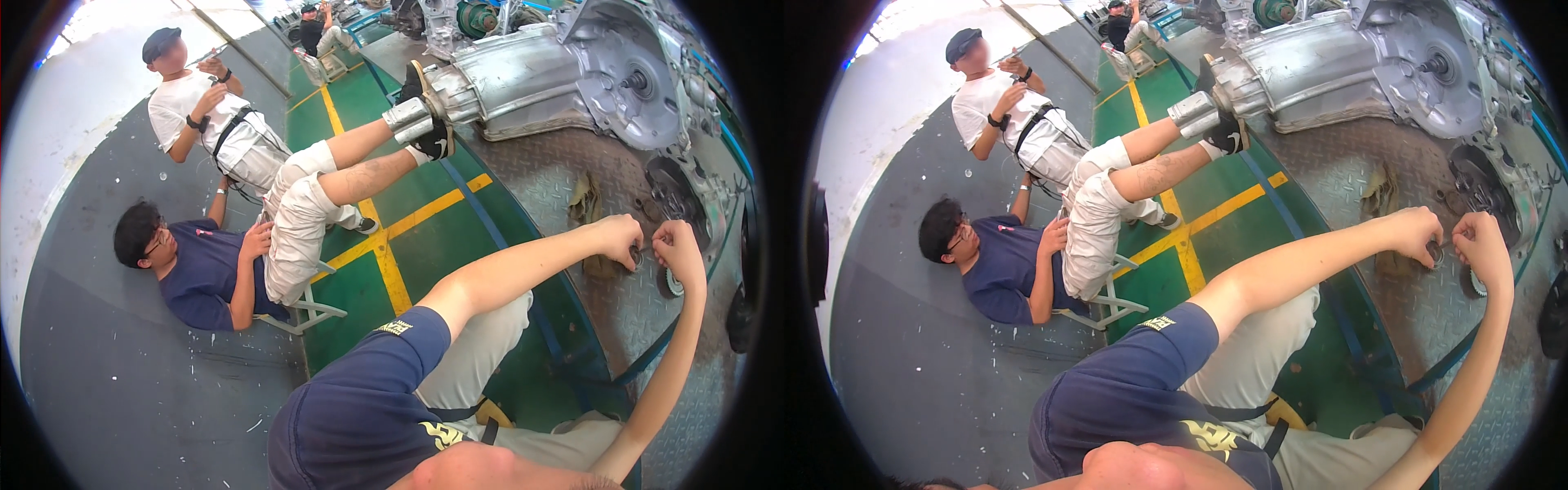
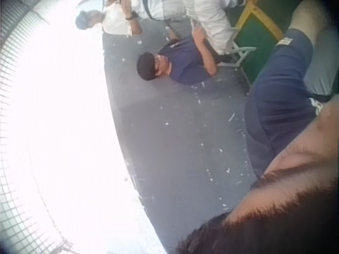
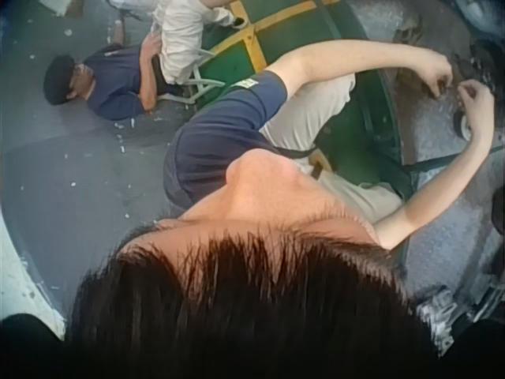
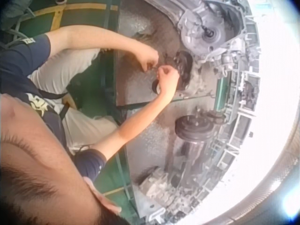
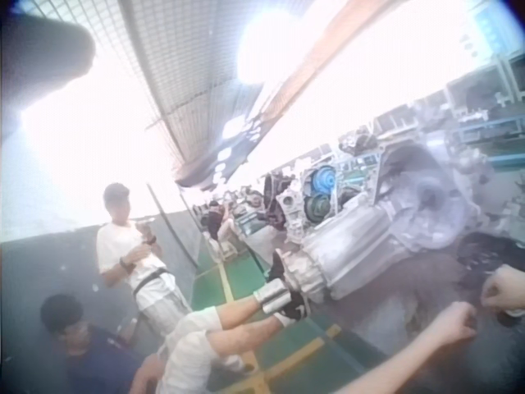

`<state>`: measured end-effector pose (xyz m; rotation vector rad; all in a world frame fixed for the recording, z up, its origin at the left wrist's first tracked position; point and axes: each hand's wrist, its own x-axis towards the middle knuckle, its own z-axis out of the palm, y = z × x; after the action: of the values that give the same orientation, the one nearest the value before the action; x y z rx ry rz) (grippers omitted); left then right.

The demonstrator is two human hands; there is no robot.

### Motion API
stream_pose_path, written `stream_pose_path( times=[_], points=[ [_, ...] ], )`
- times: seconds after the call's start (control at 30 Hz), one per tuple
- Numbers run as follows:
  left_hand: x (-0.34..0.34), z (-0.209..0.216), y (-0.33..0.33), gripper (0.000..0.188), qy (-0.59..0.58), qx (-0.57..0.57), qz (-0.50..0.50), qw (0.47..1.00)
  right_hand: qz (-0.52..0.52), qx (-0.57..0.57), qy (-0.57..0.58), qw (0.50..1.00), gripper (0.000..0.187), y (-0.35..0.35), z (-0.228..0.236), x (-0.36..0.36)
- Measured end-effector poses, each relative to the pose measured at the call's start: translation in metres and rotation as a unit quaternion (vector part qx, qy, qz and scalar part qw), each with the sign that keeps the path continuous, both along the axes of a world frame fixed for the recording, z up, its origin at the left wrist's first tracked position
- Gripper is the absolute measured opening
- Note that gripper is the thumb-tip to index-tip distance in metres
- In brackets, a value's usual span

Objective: The person places a gear onto a vertical shaft and then inserts a small metal pin into a hole on the side of the gear assembly by hand.

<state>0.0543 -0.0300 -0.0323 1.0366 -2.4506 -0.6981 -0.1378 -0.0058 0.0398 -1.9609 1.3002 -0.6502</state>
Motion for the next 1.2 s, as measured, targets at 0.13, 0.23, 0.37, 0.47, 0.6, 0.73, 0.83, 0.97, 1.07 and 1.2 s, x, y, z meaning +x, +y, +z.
stream_pose_path(
  times=[0.13, 0.23, 0.37, 0.47, 0.6, 0.73, 0.83, 0.97, 1.07, 1.2],
  points=[
    [-0.009, 0.011, -0.008, 0.044, -0.006, -0.03, -0.044, 0.999, 0.029, -0.093, 0.034, 0.995, 0.007, -0.008, 0.001, -0.02],
    [-0.011, 0.01, -0.012, 0.046, -0.018, 0.023, -0.05, 0.998, 0.075, -0.195, 0.063, 0.976, 0.014, -0.017, -0.002, -0.027],
    [-0.002, -0.004, -0.015, 0.042, 0.003, 0.021, -0.033, 0.999, 0.078, -0.158, 0.126, 0.976, 0.007, -0.018, -0.005, -0.025],
    [-0.001, 0.017, -0.009, 0.044, -0.039, 0.078, 0.021, 0.996, 0.03, -0.083, 0.121, 0.989, 0.013, -0.005, 0.009, -0.022],
    [-0.01, 0.018, -0.007, 0.043, -0.019, 0.109, 0.012, 0.994, 0.014, -0.096, 0.135, 0.986, 0.013, 0.001, 0.01, -0.033],
    [-0.009, 0.013, -0.007, 0.042, -0.022, 0.087, 0.005, 0.996, 0.023, -0.108, 0.092, 0.99, 0.013, -0.002, 0.005, -0.024],
    [-0.011, 0.015, -0.008, 0.044, -0.034, 0.088, 0.013, 0.995, 0.055, -0.113, 0.057, 0.99, 0.015, -0.007, 0.003, -0.02],
    [-0.009, 0.011, -0.01, 0.047, -0.034, 0.077, 0.012, 0.996, 0.058, -0.142, 0.075, 0.985, 0.017, -0.008, -0.001, -0.012],
    [-0.011, 0.012, -0.009, 0.047, -0.035, 0.073, 0.013, 0.997, 0.046, -0.149, 0.096, 0.983, 0.017, -0.008, -0.006, -0.011],
    [-0.01, 0.009, -0.009, 0.041, -0.022, 0.063, 0.003, 0.998, 0.052, -0.151, 0.109, 0.981, 0.017, -0.006, -0.001, -0.012]
  ],
)
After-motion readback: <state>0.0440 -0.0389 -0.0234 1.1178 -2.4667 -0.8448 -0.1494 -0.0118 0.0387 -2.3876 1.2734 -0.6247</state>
